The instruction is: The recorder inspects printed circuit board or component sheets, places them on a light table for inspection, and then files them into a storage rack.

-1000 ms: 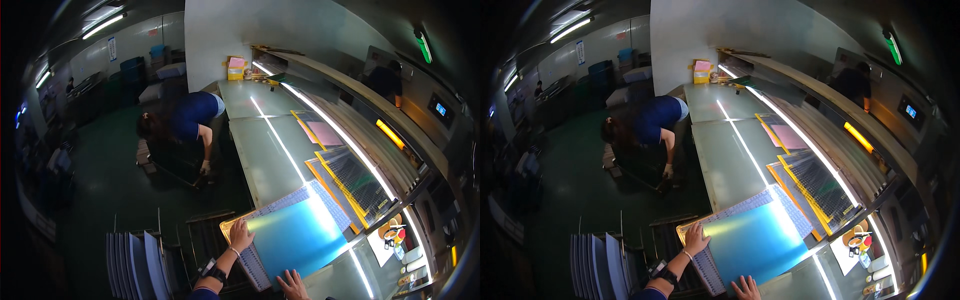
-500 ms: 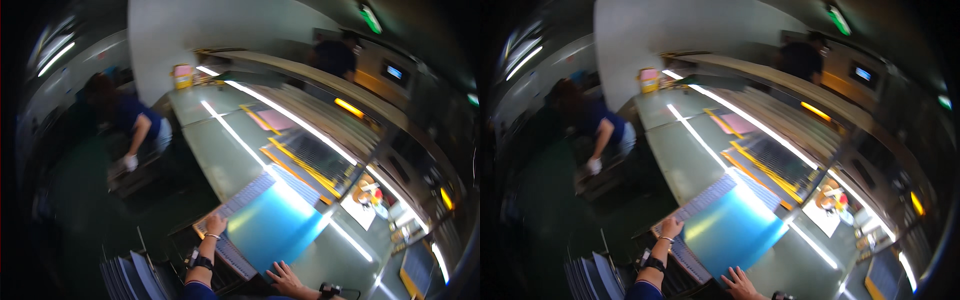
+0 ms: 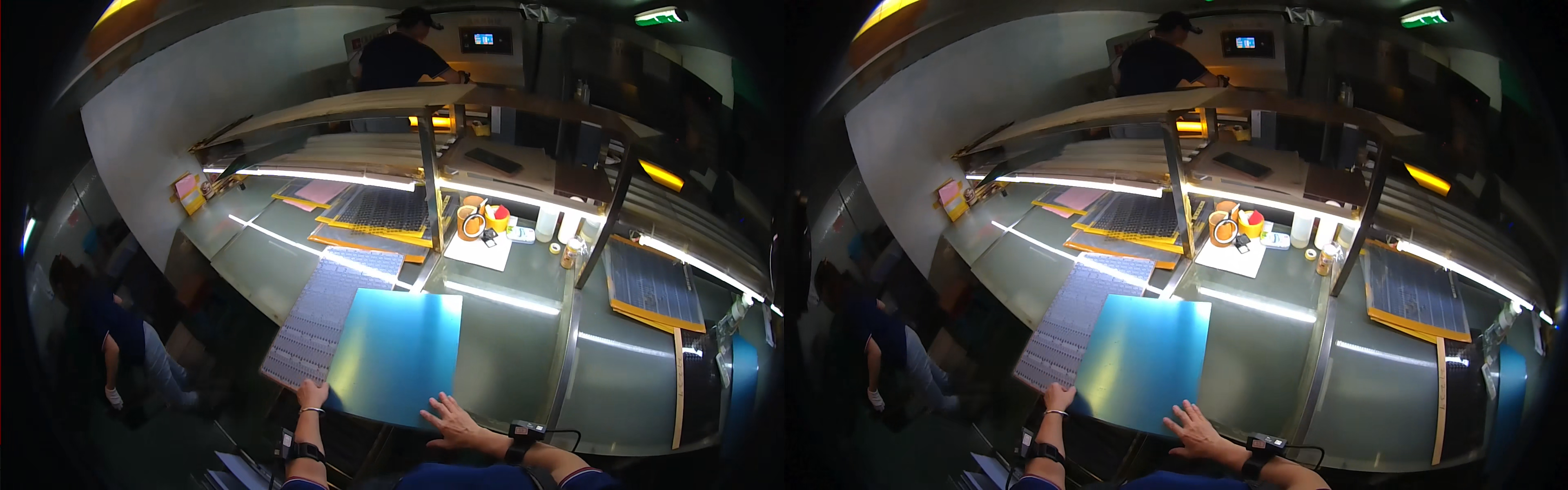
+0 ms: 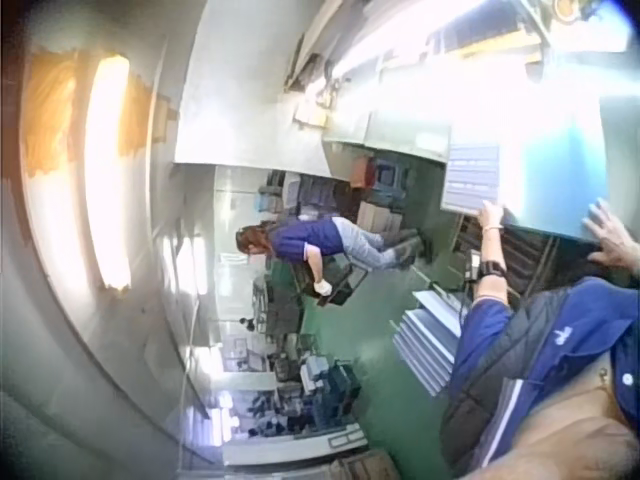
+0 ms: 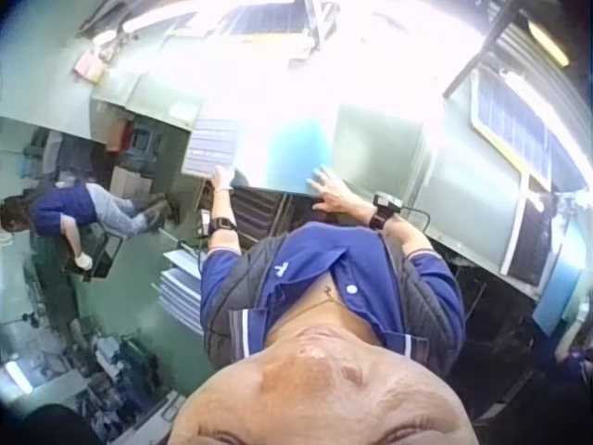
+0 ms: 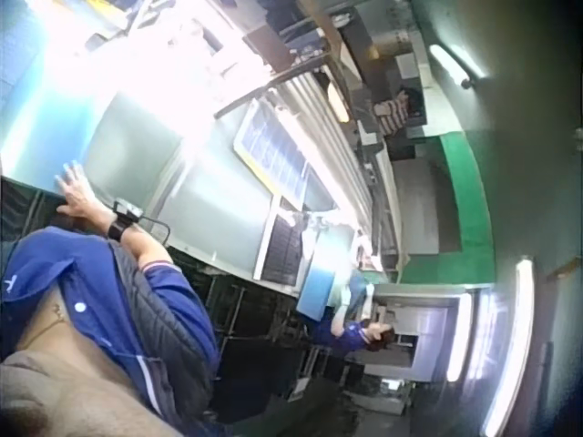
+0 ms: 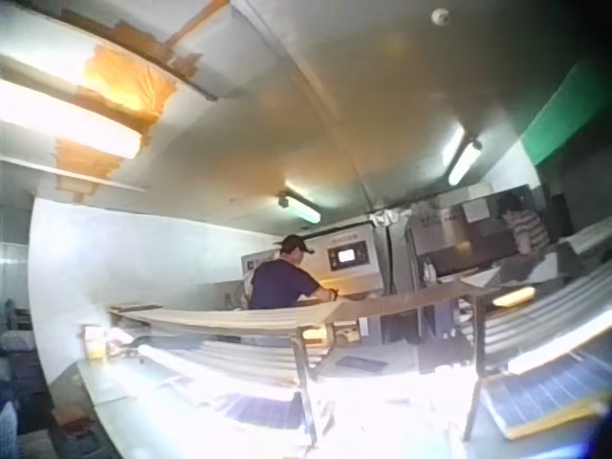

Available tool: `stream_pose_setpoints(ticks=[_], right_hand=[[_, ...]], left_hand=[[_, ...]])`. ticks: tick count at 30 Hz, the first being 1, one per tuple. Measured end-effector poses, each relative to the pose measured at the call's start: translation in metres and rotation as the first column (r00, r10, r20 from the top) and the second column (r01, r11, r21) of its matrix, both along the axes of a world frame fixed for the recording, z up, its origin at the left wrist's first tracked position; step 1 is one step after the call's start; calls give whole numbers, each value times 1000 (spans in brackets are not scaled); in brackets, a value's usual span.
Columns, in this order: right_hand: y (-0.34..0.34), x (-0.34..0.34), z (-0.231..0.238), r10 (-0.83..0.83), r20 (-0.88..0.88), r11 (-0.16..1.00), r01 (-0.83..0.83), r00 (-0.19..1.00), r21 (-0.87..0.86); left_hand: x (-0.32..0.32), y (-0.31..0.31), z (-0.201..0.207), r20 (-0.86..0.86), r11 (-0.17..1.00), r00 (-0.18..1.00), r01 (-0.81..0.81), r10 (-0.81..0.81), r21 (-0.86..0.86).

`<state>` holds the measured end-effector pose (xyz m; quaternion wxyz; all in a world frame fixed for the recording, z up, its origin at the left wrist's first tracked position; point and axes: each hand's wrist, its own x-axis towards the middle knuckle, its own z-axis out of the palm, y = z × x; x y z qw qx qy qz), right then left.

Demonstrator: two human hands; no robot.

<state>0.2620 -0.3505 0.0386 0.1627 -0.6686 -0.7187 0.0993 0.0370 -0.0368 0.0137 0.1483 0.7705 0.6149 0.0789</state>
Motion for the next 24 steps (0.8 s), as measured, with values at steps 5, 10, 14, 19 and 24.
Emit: stream_pose_setpoints(ticks=[5,10,14,19,24], right_hand=[[-34,-25,16,-246,124,963,257,961,-85],[-47,-26,-23,-246,175,964,223,953,142],[-48,-21,-26,-191,403,965,96,895,245],[-37,1,47,-156,230,949,81,961,306],[-43,63,124,-383,-225,675,438,896,593]], left_hand=[[6,-103,23,-28,983,983,181,-182,-21],[21,-150,11,273,782,881,470,-387,-410],[13,-161,13,522,881,832,378,-188,-285],[5,-148,37,704,938,692,329,-159,-111],[0,-150,40,744,916,666,329,-53,-229]])
